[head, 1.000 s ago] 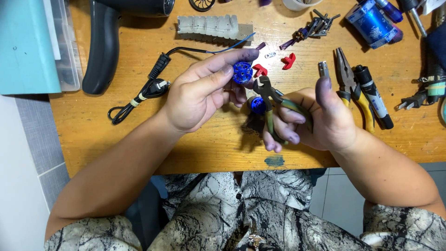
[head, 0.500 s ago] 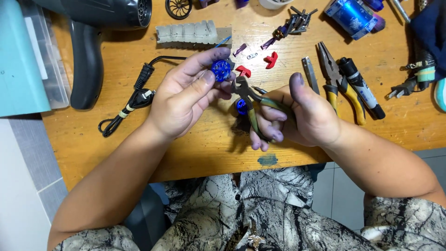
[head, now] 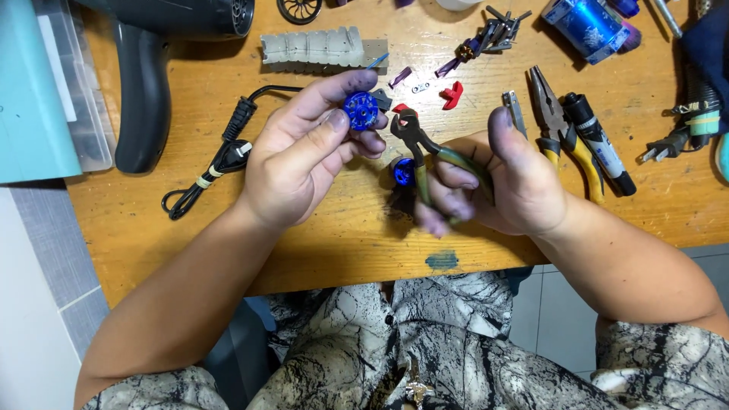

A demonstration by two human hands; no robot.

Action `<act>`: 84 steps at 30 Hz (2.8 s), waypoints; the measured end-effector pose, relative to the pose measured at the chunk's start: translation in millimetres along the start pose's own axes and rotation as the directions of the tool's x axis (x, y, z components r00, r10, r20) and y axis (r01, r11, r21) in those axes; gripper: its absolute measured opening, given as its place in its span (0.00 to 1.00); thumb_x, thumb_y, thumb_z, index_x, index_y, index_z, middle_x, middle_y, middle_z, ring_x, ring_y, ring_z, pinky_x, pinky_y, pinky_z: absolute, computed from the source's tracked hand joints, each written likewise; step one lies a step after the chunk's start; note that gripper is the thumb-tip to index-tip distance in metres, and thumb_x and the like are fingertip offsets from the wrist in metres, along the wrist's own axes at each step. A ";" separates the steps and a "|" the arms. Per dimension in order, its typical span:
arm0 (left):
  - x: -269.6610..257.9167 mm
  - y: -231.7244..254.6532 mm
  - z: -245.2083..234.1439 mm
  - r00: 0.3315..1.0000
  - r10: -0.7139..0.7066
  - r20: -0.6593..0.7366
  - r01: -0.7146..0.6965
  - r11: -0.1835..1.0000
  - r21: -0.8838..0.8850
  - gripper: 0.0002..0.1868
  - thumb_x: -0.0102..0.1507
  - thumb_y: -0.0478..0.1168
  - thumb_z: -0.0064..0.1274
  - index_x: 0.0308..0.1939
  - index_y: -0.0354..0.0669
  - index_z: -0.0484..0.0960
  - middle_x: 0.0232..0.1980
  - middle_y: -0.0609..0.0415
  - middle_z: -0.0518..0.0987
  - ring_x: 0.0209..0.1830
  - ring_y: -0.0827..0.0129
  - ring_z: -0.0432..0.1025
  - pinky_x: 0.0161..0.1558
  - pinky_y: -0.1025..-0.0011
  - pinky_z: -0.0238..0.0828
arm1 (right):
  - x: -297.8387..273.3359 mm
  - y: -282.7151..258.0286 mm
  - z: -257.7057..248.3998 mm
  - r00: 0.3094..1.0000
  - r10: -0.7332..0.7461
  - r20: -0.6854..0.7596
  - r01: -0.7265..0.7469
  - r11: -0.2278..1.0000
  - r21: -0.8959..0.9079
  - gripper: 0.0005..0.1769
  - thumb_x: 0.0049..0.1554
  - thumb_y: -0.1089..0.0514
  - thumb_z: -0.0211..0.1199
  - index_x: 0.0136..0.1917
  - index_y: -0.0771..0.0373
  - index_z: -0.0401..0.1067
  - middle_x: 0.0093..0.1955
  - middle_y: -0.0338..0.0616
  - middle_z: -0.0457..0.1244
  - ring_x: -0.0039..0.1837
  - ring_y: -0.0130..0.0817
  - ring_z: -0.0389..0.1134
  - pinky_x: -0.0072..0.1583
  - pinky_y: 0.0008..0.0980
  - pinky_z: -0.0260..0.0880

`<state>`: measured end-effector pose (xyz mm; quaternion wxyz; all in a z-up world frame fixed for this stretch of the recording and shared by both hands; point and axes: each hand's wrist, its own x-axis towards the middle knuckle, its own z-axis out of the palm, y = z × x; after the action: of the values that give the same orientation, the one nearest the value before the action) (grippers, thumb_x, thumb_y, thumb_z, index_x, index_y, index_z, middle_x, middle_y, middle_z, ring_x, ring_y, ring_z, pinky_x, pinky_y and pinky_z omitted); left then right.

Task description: Using pliers to manipulate and crimp wires on a small electronic component on a workbench.

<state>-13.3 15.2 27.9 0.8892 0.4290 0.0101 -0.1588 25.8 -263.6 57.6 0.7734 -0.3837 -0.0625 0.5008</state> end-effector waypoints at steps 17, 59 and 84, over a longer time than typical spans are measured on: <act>-1.6 2.6 1.6 0.998 0.015 0.058 -0.018 0.999 0.051 0.26 0.82 0.37 0.49 0.85 0.35 0.71 0.66 0.44 0.83 0.61 0.56 0.83 0.66 0.65 0.84 | -4.5 -3.3 3.4 0.999 -0.038 -0.018 0.037 0.998 -0.048 0.45 0.64 0.14 0.57 0.34 0.54 0.55 0.27 0.39 0.51 0.29 0.49 0.60 0.38 0.46 0.60; -10.0 24.8 17.5 0.894 0.269 0.358 -0.446 0.469 0.762 0.22 0.83 0.28 0.53 0.82 0.34 0.74 0.71 0.37 0.80 0.74 0.47 0.78 0.81 0.53 0.80 | -15.1 2.9 -8.8 0.999 0.039 -0.024 -0.041 0.992 -0.118 0.45 0.67 0.14 0.54 0.37 0.56 0.56 0.40 0.67 0.74 0.56 0.76 0.82 0.62 0.64 0.81; -6.1 26.9 17.5 0.815 0.301 0.495 -0.579 0.383 0.720 0.22 0.79 0.28 0.56 0.77 0.28 0.76 0.78 0.29 0.82 0.81 0.37 0.83 0.87 0.47 0.84 | -12.7 -6.9 15.2 0.986 -0.064 -0.151 0.010 0.943 -0.333 0.49 0.68 0.15 0.49 0.30 0.61 0.57 0.25 0.45 0.52 0.27 0.43 0.62 0.33 0.38 0.57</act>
<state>-13.3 19.1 60.4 0.5639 0.7637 -0.3113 0.0423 17.3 -267.4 76.4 0.7099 -0.5455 -0.0907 0.4362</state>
